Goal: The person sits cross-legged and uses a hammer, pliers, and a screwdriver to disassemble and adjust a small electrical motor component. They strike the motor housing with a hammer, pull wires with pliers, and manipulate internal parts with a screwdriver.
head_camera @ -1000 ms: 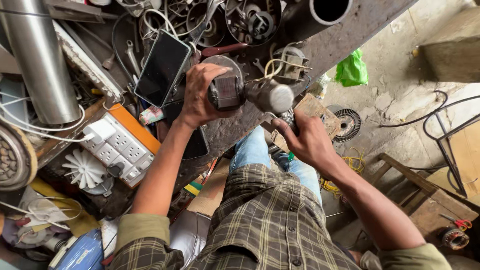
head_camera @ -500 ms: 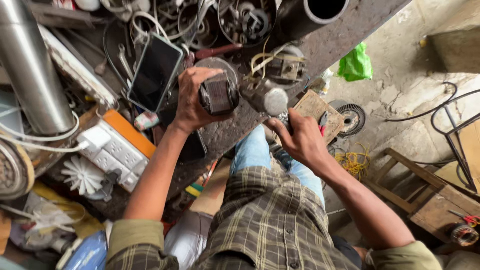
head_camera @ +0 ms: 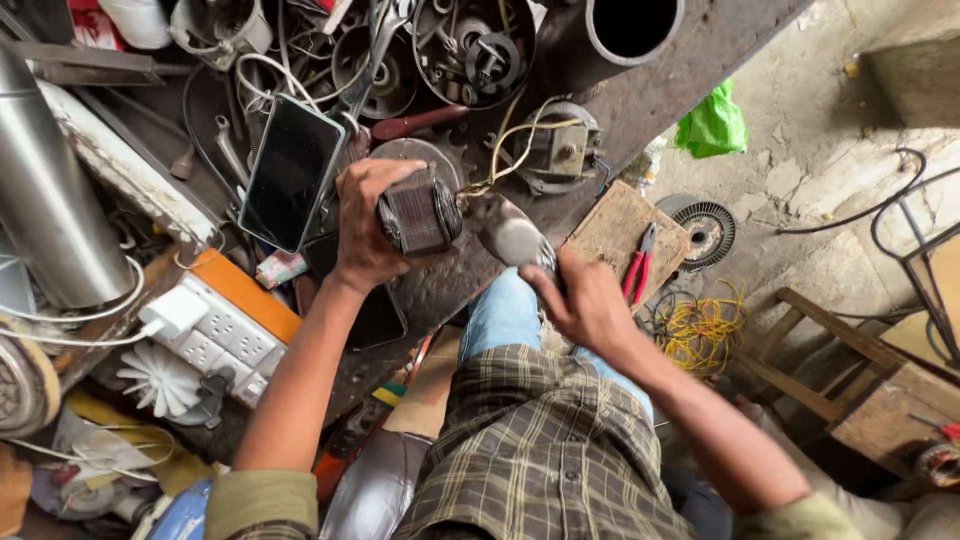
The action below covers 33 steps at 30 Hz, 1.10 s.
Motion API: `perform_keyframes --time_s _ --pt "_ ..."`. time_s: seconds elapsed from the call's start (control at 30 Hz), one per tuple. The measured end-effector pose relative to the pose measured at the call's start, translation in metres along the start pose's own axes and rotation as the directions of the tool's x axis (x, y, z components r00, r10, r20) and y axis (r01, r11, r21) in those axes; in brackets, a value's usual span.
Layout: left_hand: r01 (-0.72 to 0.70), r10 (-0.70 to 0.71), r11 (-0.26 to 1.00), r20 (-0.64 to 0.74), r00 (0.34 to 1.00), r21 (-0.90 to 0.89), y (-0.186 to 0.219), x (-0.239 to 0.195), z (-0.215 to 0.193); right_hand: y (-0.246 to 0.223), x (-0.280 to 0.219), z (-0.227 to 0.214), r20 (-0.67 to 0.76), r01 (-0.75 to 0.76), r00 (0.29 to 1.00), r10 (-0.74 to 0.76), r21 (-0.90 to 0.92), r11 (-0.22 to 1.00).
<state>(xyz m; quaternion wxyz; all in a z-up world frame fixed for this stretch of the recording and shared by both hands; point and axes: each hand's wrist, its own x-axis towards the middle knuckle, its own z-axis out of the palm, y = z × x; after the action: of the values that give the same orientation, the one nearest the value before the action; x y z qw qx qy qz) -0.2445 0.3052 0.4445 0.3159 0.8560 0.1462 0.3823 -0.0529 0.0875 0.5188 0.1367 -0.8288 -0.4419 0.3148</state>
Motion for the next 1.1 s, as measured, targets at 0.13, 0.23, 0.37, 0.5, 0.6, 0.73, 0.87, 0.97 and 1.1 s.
perform_keyframes --time_s 0.13,0.23,0.37,0.5,0.6,0.73,0.87,0.97,1.1 --pt "0.023 -0.022 0.999 0.035 0.999 -0.026 0.002 -0.012 -0.001 -0.010 -0.034 -0.018 -0.176 0.188 0.974 -0.146 0.259 0.947" --pt "0.021 -0.021 1.000 -0.008 1.000 -0.023 -0.002 -0.007 0.006 -0.011 -0.033 -0.018 -0.391 0.532 0.785 -0.480 0.029 0.846" --pt "0.043 -0.043 0.999 0.006 0.999 -0.015 -0.001 -0.010 0.000 0.004 -0.003 0.018 -0.144 0.230 0.956 -0.257 -0.184 0.956" --pt "0.084 -0.082 0.991 0.020 0.996 -0.102 -0.004 -0.008 0.004 0.030 -0.007 0.025 -0.071 0.161 0.985 -0.158 0.026 0.987" --pt "0.070 -0.069 0.995 0.016 0.997 -0.076 -0.005 -0.013 0.006 0.024 -0.030 0.009 -0.027 0.144 0.990 -0.142 0.297 0.944" --pt "0.105 -0.107 0.985 -0.003 0.994 -0.139 -0.007 -0.017 0.004 -0.016 -0.031 0.002 -0.359 0.467 0.877 -0.321 0.474 0.746" --pt "0.071 -0.071 0.993 -0.004 0.997 -0.096 -0.003 -0.012 0.001 -0.024 0.007 0.004 -0.152 0.267 0.957 -0.249 0.119 0.956" --pt "0.050 -0.051 0.995 -0.008 0.999 -0.086 -0.005 -0.013 0.002 -0.010 0.003 0.008 -0.063 0.067 0.997 -0.054 0.225 0.972" --pt "0.055 -0.057 0.998 -0.076 0.995 -0.034 -0.010 -0.024 0.013 0.004 -0.014 0.009 -0.131 0.141 0.987 -0.098 0.374 0.917"
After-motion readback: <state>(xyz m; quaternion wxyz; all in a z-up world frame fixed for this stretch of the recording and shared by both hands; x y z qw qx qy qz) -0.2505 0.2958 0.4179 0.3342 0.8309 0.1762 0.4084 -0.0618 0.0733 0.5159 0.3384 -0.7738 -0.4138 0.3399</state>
